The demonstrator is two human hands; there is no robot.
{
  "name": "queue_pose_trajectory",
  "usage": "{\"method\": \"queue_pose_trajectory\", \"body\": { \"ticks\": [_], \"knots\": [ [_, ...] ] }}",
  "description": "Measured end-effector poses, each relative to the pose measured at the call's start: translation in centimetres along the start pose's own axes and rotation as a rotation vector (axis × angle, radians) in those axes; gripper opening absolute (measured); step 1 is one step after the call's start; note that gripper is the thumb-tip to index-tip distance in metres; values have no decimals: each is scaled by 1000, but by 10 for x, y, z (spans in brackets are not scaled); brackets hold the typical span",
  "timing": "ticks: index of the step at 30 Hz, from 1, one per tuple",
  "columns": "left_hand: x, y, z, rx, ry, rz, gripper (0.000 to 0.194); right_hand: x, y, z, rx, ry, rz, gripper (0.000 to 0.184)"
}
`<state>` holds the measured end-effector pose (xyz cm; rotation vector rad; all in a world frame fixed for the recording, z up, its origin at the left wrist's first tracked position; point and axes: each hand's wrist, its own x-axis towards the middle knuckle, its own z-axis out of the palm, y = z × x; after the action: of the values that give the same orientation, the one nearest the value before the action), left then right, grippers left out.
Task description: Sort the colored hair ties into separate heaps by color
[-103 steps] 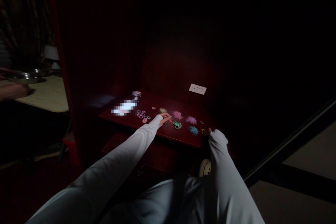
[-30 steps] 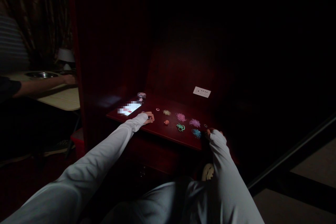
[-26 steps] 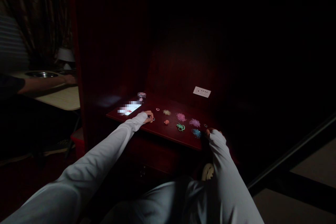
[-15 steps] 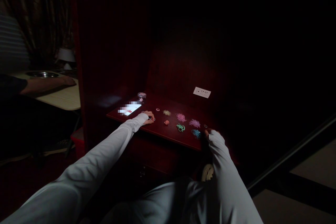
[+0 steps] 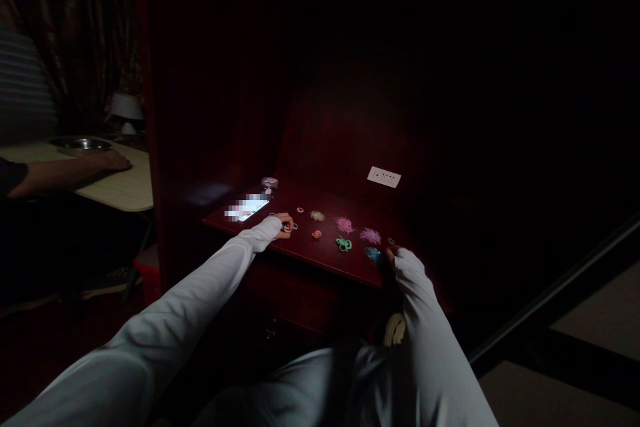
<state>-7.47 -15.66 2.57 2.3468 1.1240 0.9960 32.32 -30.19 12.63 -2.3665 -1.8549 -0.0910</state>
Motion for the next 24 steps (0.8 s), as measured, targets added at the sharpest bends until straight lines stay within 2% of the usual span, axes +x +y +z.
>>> {"method": "queue_pose_trajectory", "body": {
  "ticks": [13, 21, 24],
  "knots": [
    [0, 2, 2, -10, 57, -54, 16, 0, -2, -2, -3, -31, 5, 41],
    [-2, 9, -3, 194, 102, -82, 12, 1, -2, -1, 2, -49, -20, 38],
    [-5, 10, -2, 237, 85, -54, 11, 0, -3, -2, -12, -53, -4, 38]
  ]
}}
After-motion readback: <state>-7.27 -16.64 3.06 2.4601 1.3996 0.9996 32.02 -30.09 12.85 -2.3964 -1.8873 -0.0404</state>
